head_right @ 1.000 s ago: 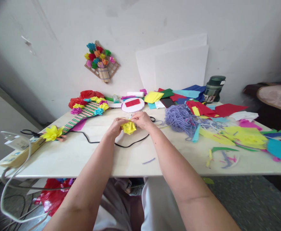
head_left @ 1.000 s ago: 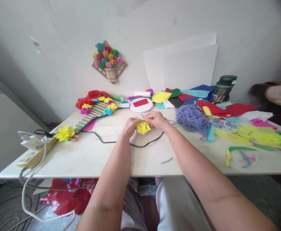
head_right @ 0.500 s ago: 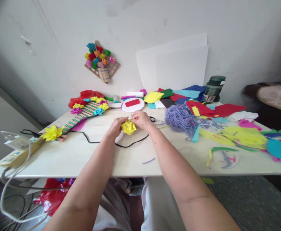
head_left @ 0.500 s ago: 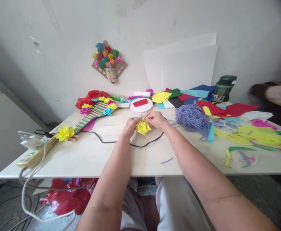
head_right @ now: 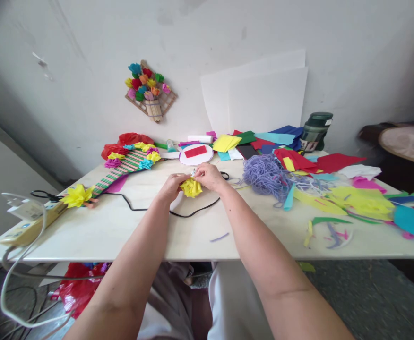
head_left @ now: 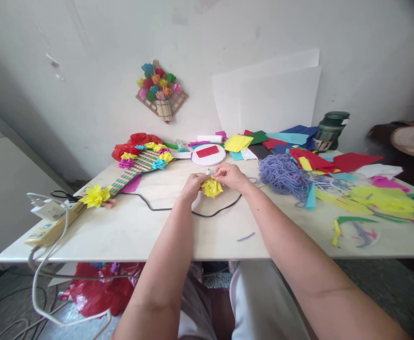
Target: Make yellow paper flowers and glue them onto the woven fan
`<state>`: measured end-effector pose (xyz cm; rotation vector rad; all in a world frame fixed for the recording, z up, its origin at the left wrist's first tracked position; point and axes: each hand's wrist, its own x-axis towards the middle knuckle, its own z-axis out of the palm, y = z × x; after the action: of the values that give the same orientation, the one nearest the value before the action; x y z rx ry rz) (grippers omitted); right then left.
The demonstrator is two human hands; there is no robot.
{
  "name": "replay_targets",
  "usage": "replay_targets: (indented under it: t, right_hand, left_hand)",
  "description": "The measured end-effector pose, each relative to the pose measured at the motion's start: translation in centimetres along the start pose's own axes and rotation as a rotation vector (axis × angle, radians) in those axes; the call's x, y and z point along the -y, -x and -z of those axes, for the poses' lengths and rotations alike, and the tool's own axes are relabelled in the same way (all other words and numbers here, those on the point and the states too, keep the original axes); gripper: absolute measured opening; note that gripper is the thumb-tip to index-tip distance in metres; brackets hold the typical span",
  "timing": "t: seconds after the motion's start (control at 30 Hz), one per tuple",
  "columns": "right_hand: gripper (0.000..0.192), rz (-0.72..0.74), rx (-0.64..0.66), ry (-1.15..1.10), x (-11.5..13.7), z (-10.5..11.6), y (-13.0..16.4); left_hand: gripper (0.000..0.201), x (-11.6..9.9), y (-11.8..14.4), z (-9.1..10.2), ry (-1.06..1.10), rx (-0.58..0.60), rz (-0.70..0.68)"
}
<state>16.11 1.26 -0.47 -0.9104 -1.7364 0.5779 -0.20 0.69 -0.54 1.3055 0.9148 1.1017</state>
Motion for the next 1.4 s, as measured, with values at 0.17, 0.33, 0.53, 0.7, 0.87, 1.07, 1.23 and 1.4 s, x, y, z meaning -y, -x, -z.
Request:
replay_targets:
  t: [0.17, 0.33, 0.53, 0.7, 0.87, 1.07, 1.23, 1.4]
  right_hand:
    - [0.010, -0.035, 0.019, -0.033, -0.1, 0.1, 0.1]
    - [0.014, -0.163, 0.040, -0.015, -0.2, 0.1, 0.1]
    - [0.017, -0.110, 0.084, -0.046, 0.6, 0.6, 0.3]
    - [0.019, -0.087, 0.176, -0.060, 0.7, 1.0, 0.3]
    - [0.012, 0.007, 0.159, -0.004, 0.2, 0.9, 0.1]
    - [0.013, 0.133, 0.105, 0.121, 0.2, 0.8, 0.0]
    - [0.014, 0.115, 0.086, 0.209, 0.2, 0.8, 0.0]
    - [0.014, 0.109, 0.065, 0.248, 0.2, 0.7, 0.0]
  left_hand:
    - [0.029, 0.1, -0.2, 0.3, -0.054, 0.044, -0.034]
    - [0.027, 0.1, -0.2, 0.6, -0.051, 0.054, -0.045]
    - [0.026, 0.1, -0.3, 0.7, -0.055, 0.043, -0.045]
    - [0.028, -0.3, -0.1, 0.6, -0.020, 0.033, -0.022]
    - [0.026, -0.5, 0.1, 0.6, 0.005, 0.030, 0.017]
    - [0.025, -0.3, -0.2, 0.7, 0.018, 0.005, 0.067]
    - [0.024, -0.3, -0.2, 0.6, 0.028, -0.005, 0.103]
    - [0.023, -0.3, -0.2, 0.4, 0.063, -0.027, 0.108]
